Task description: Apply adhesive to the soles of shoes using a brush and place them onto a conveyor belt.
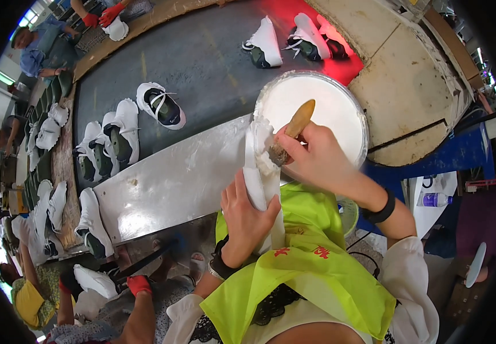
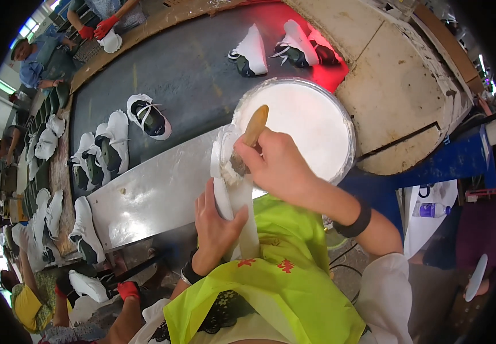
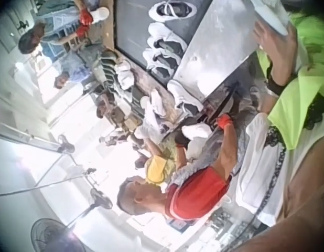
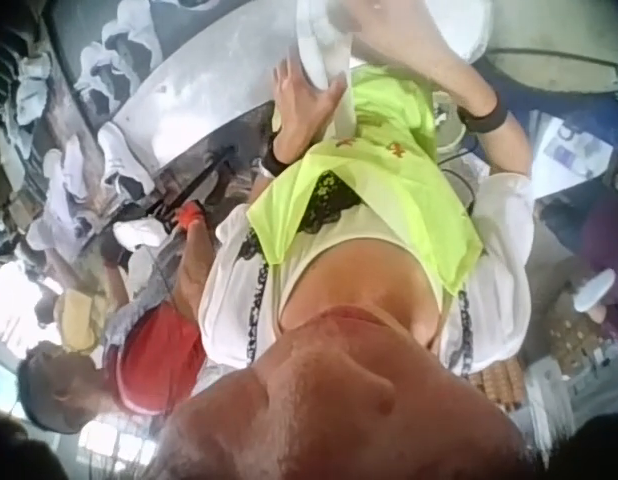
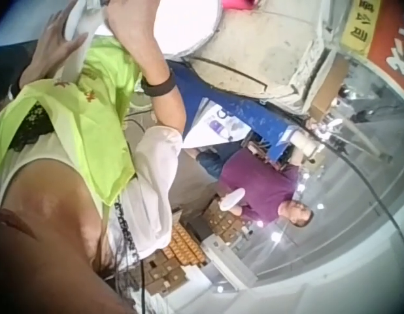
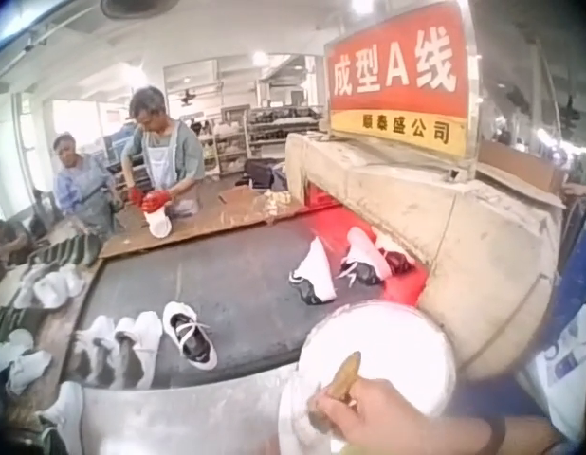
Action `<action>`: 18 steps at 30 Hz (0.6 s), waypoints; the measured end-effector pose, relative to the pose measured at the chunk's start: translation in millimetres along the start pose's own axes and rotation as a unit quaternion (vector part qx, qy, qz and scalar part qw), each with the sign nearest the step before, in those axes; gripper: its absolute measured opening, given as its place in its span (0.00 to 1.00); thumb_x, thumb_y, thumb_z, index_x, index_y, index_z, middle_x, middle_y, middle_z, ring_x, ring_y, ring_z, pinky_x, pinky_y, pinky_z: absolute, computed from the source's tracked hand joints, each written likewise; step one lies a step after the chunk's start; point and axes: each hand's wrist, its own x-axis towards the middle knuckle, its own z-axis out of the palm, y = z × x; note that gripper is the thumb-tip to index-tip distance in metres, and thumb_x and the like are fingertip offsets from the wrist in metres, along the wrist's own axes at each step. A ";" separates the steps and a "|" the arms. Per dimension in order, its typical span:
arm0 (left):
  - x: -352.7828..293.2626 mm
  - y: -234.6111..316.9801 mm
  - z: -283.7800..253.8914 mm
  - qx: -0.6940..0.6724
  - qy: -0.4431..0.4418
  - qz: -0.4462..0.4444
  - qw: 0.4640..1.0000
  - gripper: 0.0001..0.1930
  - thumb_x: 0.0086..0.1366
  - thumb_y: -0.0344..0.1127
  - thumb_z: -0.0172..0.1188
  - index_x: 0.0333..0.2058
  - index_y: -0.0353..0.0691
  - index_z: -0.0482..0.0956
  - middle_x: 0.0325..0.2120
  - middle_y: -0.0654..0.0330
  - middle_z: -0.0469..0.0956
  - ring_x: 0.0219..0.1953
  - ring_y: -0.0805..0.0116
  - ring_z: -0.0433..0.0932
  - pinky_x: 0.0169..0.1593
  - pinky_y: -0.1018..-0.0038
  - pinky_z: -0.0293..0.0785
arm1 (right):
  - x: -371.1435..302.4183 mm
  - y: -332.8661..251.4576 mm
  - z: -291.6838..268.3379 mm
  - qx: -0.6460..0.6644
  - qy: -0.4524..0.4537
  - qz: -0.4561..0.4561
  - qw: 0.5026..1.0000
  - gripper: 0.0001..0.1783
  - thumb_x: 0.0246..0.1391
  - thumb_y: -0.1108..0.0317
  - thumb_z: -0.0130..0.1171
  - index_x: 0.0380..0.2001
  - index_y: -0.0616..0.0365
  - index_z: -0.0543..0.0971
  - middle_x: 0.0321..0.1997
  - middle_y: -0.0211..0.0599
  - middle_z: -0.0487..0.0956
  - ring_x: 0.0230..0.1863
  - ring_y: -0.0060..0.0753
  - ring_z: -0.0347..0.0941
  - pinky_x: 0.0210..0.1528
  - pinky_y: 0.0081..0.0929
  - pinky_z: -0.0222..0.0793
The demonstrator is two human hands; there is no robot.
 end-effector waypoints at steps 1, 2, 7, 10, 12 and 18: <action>-0.6 1.2 -1.4 0.001 0.003 -0.001 1.000 0.44 0.46 0.44 0.67 0.58 0.26 0.60 0.43 0.42 0.71 0.45 0.43 0.68 0.51 0.54 0.64 | 2.2 -6.8 -6.3 -0.016 -0.033 0.013 0.999 0.15 0.57 0.64 0.56 0.30 0.70 0.75 0.22 0.48 0.77 0.23 0.40 0.76 0.28 0.33 0.69; -0.3 2.8 -2.6 0.000 0.004 0.003 1.000 0.44 0.46 0.44 0.67 0.58 0.26 0.60 0.43 0.42 0.71 0.45 0.43 0.68 0.51 0.54 0.64 | 7.4 -11.3 -11.2 -0.033 -0.062 0.024 0.997 0.16 0.57 0.63 0.56 0.30 0.71 0.75 0.21 0.49 0.77 0.23 0.42 0.76 0.28 0.34 0.69; -4.9 7.0 -3.9 0.050 0.006 0.026 0.998 0.42 0.47 0.43 0.66 0.57 0.27 0.60 0.43 0.41 0.71 0.45 0.41 0.69 0.51 0.54 0.66 | 29.4 -15.2 -5.7 -0.135 -0.018 -0.056 0.989 0.14 0.59 0.65 0.52 0.31 0.70 0.75 0.24 0.54 0.77 0.28 0.56 0.75 0.31 0.38 0.69; -4.6 10.9 -7.2 0.054 -0.007 0.021 0.998 0.42 0.47 0.43 0.67 0.57 0.25 0.60 0.42 0.40 0.72 0.44 0.41 0.69 0.50 0.54 0.66 | 19.1 -23.6 -8.8 -0.072 -0.094 -0.048 0.992 0.14 0.59 0.65 0.52 0.33 0.69 0.74 0.27 0.55 0.76 0.32 0.55 0.75 0.35 0.39 0.68; -5.6 11.3 -7.8 0.047 -0.009 0.030 0.998 0.42 0.46 0.42 0.67 0.57 0.26 0.60 0.42 0.40 0.72 0.44 0.41 0.69 0.49 0.54 0.67 | 13.4 -37.3 -12.5 -0.068 -0.114 -0.024 0.991 0.13 0.60 0.66 0.51 0.34 0.69 0.74 0.28 0.55 0.76 0.34 0.54 0.75 0.38 0.39 0.67; -2.9 15.1 -12.7 0.040 -0.024 0.052 0.998 0.43 0.46 0.42 0.68 0.57 0.26 0.60 0.43 0.40 0.71 0.44 0.40 0.69 0.49 0.53 0.67 | 21.1 -60.5 -31.8 -0.166 -0.175 -0.017 0.970 0.15 0.58 0.64 0.53 0.30 0.70 0.73 0.26 0.59 0.75 0.30 0.60 0.72 0.35 0.45 0.66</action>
